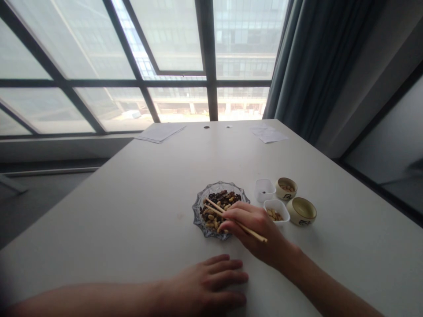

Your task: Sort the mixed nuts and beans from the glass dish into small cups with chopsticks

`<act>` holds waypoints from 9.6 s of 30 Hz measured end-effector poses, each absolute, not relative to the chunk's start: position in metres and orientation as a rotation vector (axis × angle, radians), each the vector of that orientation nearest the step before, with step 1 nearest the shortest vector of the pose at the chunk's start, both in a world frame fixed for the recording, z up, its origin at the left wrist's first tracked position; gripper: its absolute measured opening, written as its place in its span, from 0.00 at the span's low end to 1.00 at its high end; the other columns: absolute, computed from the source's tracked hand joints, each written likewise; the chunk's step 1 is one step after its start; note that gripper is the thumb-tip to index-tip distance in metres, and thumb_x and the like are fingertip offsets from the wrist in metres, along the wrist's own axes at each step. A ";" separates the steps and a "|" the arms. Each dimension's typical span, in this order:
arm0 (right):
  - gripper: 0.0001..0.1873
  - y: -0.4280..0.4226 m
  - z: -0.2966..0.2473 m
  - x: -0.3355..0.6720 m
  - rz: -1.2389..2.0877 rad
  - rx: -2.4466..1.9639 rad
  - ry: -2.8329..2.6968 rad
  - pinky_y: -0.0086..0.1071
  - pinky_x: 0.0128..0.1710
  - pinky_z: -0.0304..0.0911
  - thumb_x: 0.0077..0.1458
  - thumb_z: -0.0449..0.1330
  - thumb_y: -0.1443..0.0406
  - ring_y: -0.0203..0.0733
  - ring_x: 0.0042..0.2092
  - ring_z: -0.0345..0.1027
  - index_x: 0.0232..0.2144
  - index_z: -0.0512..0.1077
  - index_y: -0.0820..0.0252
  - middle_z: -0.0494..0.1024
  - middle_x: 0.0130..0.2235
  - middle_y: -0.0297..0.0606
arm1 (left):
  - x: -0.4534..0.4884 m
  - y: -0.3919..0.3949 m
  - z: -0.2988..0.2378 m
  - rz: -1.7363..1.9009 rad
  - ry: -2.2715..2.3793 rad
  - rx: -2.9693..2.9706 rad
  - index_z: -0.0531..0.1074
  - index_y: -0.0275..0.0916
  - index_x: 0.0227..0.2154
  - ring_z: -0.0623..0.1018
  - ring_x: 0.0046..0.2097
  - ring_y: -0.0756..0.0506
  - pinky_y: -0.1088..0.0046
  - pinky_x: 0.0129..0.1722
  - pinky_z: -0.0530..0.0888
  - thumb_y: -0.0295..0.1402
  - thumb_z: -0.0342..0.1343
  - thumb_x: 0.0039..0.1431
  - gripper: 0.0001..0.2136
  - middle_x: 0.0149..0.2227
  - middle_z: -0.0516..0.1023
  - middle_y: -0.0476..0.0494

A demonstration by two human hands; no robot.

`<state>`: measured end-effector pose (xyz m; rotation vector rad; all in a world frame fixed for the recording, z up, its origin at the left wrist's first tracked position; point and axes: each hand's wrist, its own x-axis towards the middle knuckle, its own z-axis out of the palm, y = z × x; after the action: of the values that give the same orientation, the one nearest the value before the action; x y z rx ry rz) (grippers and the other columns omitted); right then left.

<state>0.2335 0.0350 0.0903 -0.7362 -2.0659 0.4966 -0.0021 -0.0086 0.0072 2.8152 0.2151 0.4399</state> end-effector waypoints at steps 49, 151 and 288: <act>0.11 -0.006 0.116 0.334 0.261 -1.258 -1.483 0.33 0.36 0.82 0.70 0.65 0.58 0.44 0.33 0.85 0.41 0.85 0.56 0.89 0.36 0.39 | -0.001 -0.008 0.021 0.321 0.255 2.750 0.70 0.43 0.61 0.68 0.73 0.36 0.55 0.75 0.63 0.36 0.58 0.75 0.15 0.70 0.73 0.39; 0.12 -0.001 0.108 0.293 0.479 -1.003 -1.969 0.29 0.38 0.75 0.72 0.61 0.67 0.40 0.37 0.82 0.35 0.81 0.56 0.86 0.35 0.37 | -0.003 -0.008 0.013 0.370 0.246 2.789 0.72 0.42 0.60 0.68 0.73 0.36 0.55 0.75 0.64 0.41 0.55 0.78 0.15 0.70 0.73 0.41; 0.16 -0.032 0.124 0.300 0.259 -1.429 -1.199 0.35 0.35 0.83 0.65 0.67 0.49 0.47 0.30 0.85 0.37 0.85 0.54 0.88 0.30 0.38 | -0.002 -0.007 0.016 0.362 0.232 2.785 0.71 0.42 0.59 0.68 0.73 0.37 0.57 0.75 0.62 0.40 0.57 0.77 0.14 0.69 0.73 0.41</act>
<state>0.2998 -0.0321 0.1235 -1.4293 -1.1991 0.2595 -0.0021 -0.0068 0.0158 2.7847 0.2321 0.3623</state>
